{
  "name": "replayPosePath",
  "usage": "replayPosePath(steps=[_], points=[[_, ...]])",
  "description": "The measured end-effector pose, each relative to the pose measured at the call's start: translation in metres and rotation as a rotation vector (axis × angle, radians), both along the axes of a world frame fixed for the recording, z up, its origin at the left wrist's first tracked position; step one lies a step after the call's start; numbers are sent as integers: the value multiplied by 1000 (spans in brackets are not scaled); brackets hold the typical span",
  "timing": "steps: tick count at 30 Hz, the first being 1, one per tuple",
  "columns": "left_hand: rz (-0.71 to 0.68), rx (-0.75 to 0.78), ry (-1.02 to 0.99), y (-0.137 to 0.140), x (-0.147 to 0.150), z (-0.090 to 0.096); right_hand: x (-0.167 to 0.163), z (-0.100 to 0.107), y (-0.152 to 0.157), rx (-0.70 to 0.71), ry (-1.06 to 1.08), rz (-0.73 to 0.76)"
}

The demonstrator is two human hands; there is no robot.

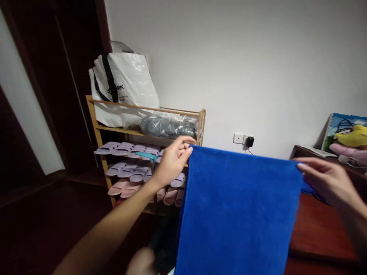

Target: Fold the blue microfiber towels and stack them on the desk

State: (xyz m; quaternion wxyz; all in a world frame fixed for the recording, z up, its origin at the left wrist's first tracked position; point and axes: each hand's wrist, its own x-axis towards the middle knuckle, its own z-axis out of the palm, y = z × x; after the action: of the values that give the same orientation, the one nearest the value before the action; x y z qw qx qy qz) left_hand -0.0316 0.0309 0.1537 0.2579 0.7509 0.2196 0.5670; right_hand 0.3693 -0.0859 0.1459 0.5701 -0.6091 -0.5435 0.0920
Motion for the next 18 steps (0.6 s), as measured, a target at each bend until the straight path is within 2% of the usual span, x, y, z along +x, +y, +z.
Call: replayPosePath(steps=[3, 6, 8, 11, 14, 18], points=[[93, -75, 112, 38, 13, -55, 14, -40, 36, -152, 36, 150], [163, -143, 233, 78, 29, -106, 23, -80, 75, -157, -2, 173], [217, -166, 305, 100, 40, -132, 26, -105, 100, -167, -34, 166], [241, -157, 362, 126, 54, -157, 28, -138, 134, -175, -107, 114], [246, -120, 431, 145, 63, -172, 28, -166, 161, -168, -188, 47], [193, -65, 551, 166, 64, -194, 24, -197, 181, -180, -261, 106]])
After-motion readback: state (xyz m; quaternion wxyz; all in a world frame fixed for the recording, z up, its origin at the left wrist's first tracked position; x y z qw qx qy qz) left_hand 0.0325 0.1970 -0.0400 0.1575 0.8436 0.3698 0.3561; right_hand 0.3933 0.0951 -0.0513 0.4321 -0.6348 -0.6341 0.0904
